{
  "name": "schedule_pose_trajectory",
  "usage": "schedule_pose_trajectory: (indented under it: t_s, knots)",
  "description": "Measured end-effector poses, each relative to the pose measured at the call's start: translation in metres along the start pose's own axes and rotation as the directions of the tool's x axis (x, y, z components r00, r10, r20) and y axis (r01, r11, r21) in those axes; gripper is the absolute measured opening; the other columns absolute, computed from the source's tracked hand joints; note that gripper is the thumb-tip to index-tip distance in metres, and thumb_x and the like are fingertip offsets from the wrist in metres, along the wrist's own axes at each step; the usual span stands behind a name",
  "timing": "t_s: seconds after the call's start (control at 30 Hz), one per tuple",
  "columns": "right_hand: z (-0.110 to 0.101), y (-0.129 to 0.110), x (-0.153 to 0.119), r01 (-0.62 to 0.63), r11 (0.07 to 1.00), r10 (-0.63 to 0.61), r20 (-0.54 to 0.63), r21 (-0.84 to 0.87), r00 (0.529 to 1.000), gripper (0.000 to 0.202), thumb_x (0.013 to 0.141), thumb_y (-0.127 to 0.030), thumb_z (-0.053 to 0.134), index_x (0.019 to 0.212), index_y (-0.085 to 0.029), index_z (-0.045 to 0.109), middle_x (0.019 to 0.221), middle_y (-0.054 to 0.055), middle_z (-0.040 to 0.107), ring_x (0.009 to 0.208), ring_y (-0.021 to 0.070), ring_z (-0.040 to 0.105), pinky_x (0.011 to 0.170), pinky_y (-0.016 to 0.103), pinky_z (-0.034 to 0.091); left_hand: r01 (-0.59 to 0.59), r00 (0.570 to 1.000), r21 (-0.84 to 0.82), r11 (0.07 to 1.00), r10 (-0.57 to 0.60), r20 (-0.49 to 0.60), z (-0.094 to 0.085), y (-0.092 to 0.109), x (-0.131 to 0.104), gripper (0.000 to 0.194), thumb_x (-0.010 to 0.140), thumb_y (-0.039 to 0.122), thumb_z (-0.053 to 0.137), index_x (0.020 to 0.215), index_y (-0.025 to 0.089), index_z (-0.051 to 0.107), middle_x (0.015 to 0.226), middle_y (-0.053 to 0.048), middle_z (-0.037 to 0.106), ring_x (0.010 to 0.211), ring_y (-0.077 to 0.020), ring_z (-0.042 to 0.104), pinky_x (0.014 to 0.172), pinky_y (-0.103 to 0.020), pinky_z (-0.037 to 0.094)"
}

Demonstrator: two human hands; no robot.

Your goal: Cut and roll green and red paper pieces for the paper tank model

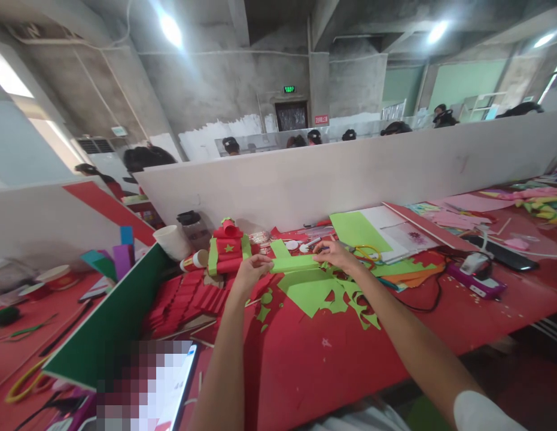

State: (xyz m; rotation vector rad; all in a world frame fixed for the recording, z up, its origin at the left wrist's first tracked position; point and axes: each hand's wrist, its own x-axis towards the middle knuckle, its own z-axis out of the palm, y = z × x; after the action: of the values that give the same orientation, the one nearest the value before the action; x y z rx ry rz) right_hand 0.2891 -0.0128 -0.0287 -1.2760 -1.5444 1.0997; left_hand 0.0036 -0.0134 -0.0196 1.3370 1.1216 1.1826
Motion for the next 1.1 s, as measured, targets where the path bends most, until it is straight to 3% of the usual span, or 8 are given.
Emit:
schedule_pose_trajectory:
  t_s: [0.23,0.37,0.6,0.8,0.97,1.1]
  knots:
    - [0.004,0.007,0.004,0.137,0.989,-0.137,-0.007,-0.064,0.99,0.029,0.072,-0.042,0.074,0.087,-0.019,0.064,0.071,0.001,0.069,0.054,0.0106,0.056,0.048,0.02,0.041,-0.029,1.0,0.119,0.992,0.028,0.009,0.001,0.002,-0.001,0.031,0.057,0.034,0.079,0.08,0.014,0.074,0.063,-0.001,0.064,0.055,-0.01,0.049,0.054,-0.024,0.039]
    - [0.011,0.009,0.005,0.131,0.99,-0.13,0.02,-0.046,0.991,0.031,0.072,-0.043,0.073,0.091,-0.019,0.064,0.072,0.002,0.067,0.053,0.0111,0.055,0.046,0.021,0.044,-0.01,0.999,0.134,0.991,0.006,0.035,-0.003,0.0,0.001,0.034,0.054,0.035,0.08,0.081,0.015,0.073,0.064,-0.001,0.065,0.056,-0.0109,0.051,0.054,-0.024,0.04]
    - [0.013,0.003,0.003,0.176,0.983,-0.176,0.003,-0.048,0.984,0.037,0.074,-0.044,0.071,0.1,-0.018,0.066,0.073,0.002,0.067,0.05,0.0099,0.054,0.047,0.022,0.045,-0.072,0.997,0.172,0.982,0.069,0.024,-0.008,0.001,0.004,0.041,0.053,0.038,0.08,0.086,0.015,0.071,0.066,-0.002,0.065,0.061,-0.0135,0.056,0.059,-0.025,0.043]
    - [0.015,-0.009,-0.003,0.288,0.951,-0.29,0.002,-0.109,0.957,0.037,0.076,-0.043,0.069,0.104,-0.019,0.064,0.075,0.001,0.07,0.052,0.0117,0.057,0.052,0.023,0.045,-0.103,0.995,0.143,0.984,0.102,0.016,-0.01,-0.005,0.005,0.035,0.058,0.033,0.077,0.088,0.016,0.069,0.059,0.001,0.061,0.055,-0.0122,0.052,0.056,-0.025,0.04]
    - [0.023,-0.017,-0.009,0.33,0.932,-0.34,-0.047,-0.148,0.939,0.034,0.079,-0.042,0.067,0.104,-0.021,0.063,0.076,0.002,0.071,0.058,0.0147,0.062,0.056,0.025,0.048,-0.192,0.979,0.114,0.975,0.198,-0.044,-0.01,-0.013,0.012,0.032,0.062,0.032,0.075,0.088,0.017,0.065,0.061,0.002,0.06,0.06,-0.0134,0.056,0.063,-0.026,0.043]
    - [0.029,-0.027,-0.017,0.442,0.871,-0.469,-0.097,-0.214,0.878,0.029,0.082,-0.037,0.065,0.107,-0.023,0.061,0.081,0.003,0.071,0.069,0.0167,0.065,0.066,0.028,0.051,-0.212,0.973,0.077,0.974,0.217,-0.073,-0.006,-0.018,0.017,0.036,0.061,0.035,0.077,0.09,0.017,0.063,0.067,0.0,0.061,0.067,-0.0154,0.059,0.068,-0.028,0.047]
